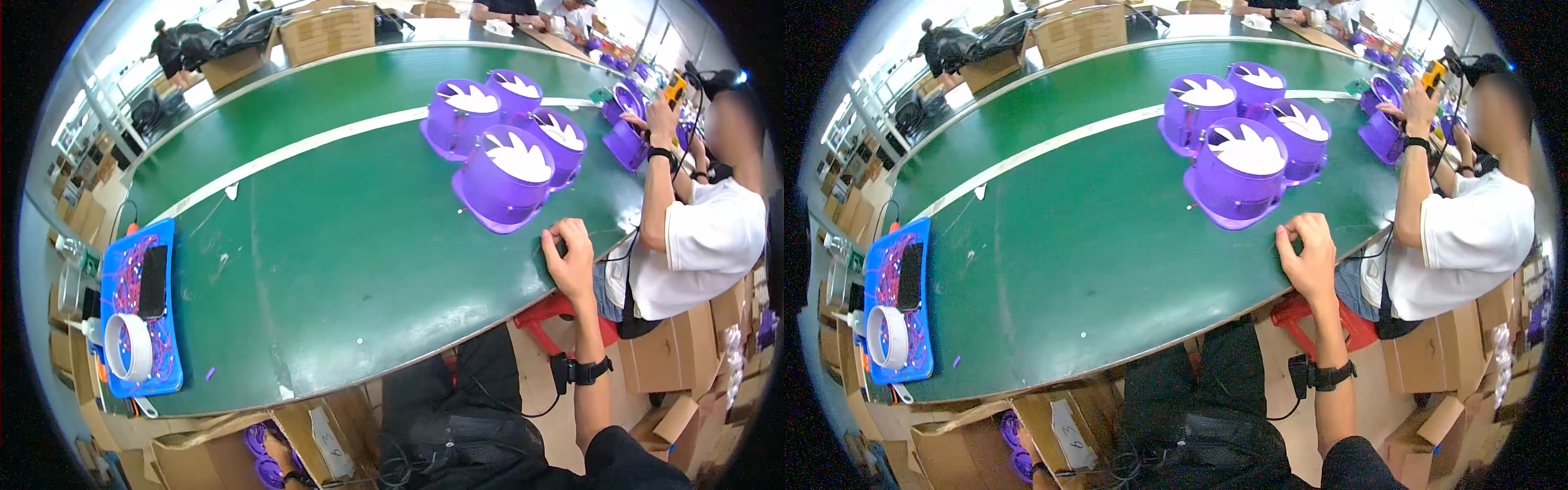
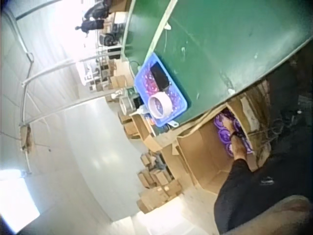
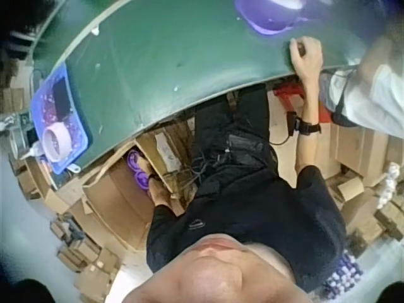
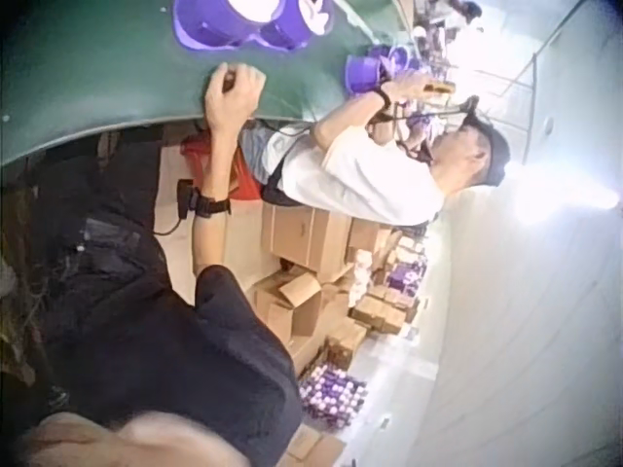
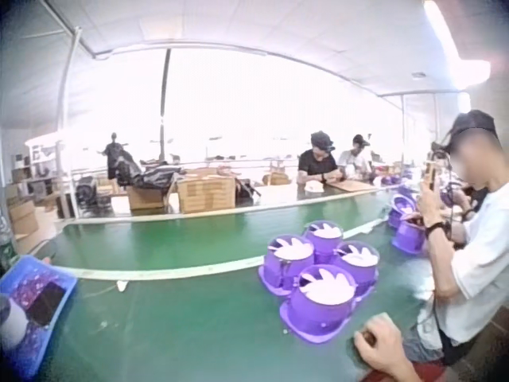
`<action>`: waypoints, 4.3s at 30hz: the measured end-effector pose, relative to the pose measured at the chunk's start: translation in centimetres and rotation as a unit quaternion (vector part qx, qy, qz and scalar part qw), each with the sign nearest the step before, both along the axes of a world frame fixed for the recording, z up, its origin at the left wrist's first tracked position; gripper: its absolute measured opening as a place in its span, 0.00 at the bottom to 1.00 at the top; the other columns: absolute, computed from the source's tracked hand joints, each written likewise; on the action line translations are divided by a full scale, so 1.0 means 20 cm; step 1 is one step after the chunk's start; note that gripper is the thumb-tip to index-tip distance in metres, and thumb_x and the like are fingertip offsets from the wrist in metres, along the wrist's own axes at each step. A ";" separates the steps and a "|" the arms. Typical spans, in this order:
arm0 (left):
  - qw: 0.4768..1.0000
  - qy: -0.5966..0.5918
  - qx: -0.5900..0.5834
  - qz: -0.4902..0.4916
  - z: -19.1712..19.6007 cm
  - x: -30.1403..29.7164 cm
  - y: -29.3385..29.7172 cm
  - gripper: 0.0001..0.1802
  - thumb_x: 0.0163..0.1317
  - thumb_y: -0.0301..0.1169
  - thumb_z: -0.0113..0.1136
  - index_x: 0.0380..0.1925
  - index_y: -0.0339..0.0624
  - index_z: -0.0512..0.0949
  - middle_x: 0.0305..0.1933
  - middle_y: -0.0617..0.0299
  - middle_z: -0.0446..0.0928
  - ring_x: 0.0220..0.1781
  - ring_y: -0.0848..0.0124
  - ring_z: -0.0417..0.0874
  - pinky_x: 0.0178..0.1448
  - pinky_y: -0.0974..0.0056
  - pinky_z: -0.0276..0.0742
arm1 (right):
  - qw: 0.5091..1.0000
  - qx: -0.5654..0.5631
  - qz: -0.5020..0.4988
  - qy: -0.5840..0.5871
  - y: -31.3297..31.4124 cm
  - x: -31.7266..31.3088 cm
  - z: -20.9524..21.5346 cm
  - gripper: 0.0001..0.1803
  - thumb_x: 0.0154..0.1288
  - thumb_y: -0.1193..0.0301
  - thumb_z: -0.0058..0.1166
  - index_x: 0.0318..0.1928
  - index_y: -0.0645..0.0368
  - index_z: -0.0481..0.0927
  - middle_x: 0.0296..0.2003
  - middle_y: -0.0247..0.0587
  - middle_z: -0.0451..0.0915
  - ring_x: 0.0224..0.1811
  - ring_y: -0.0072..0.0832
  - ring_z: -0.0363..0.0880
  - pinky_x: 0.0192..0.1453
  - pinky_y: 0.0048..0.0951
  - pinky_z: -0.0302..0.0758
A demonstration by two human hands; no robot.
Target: The person assembles purple plastic fan units on a green workbench. They pick up fan housings from a cardboard box, place them on the table, and manipulate the internal components and wires. The person repeatedly turns the units over to inspect the interior and exterior, handling them one at a time.
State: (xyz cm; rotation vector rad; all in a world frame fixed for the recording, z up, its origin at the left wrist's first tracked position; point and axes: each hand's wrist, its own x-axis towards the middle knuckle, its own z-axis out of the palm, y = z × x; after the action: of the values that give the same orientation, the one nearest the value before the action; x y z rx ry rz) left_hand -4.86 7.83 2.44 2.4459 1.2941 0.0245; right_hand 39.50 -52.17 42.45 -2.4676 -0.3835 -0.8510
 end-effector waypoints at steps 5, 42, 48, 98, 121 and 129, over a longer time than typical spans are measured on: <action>0.987 0.143 0.072 0.026 -0.06 -0.07 0.07 0.17 0.57 0.34 0.57 0.46 0.38 0.75 0.42 0.45 0.75 0.49 0.48 0.75 0.49 0.51 0.75 | 1.000 0.009 0.003 -0.009 0.01 0.00 -0.01 0.08 0.57 0.74 0.58 0.25 0.63 0.73 0.24 0.42 0.71 0.34 0.38 0.72 0.39 0.36 0.70; 0.975 0.215 0.013 0.056 0.25 -0.09 -0.10 0.20 0.62 0.41 0.57 0.47 0.39 0.72 0.53 0.49 0.76 0.60 0.47 0.72 0.59 0.44 0.70 | 0.997 -0.040 0.007 0.071 -0.29 0.14 -0.17 0.12 0.71 0.68 0.51 0.41 0.68 0.76 0.38 0.43 0.78 0.42 0.30 0.73 0.54 0.29 0.68; 0.974 0.140 -0.004 0.180 0.22 -0.03 0.08 0.16 0.57 0.42 0.63 0.36 0.41 0.81 0.43 0.46 0.82 0.48 0.47 0.82 0.50 0.49 0.79 | 0.995 -0.055 0.019 0.078 -0.31 0.17 -0.16 0.13 0.71 0.67 0.51 0.40 0.68 0.76 0.37 0.41 0.77 0.41 0.29 0.72 0.53 0.29 0.68; 0.644 -0.558 -0.510 0.120 1.62 -0.54 -0.38 0.28 0.67 0.37 0.52 0.65 0.42 0.62 0.54 0.57 0.75 0.52 0.69 0.76 0.52 0.64 0.71 | 0.993 -0.044 0.052 0.095 -0.25 0.15 -0.17 0.13 0.71 0.67 0.53 0.41 0.67 0.77 0.39 0.41 0.78 0.44 0.29 0.74 0.55 0.28 0.68; 0.639 -0.357 -0.604 -0.315 2.23 1.73 -0.98 0.40 0.63 0.37 0.57 0.71 0.40 0.51 0.46 0.61 0.76 0.35 0.80 0.77 0.26 0.77 0.69 | 0.681 0.283 0.600 0.309 0.87 -0.06 0.28 0.61 0.39 0.61 0.78 0.69 0.55 0.48 0.61 0.51 0.64 0.65 0.41 0.65 0.67 0.42 0.66; 0.768 -0.287 -0.351 -0.453 2.21 1.91 -0.82 0.33 0.68 0.32 0.50 0.70 0.40 0.53 0.56 0.57 0.74 0.57 0.72 0.74 0.56 0.64 0.72 | 0.748 0.196 0.565 0.288 0.79 0.09 0.33 0.61 0.39 0.58 0.76 0.71 0.51 0.50 0.62 0.53 0.63 0.64 0.46 0.67 0.61 0.46 0.71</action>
State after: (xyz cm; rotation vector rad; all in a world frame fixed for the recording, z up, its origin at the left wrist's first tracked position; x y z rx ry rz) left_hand 33.42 -8.58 46.73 1.8844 -0.2118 0.0233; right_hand 41.28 -36.28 49.06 -1.4932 -1.1317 0.3283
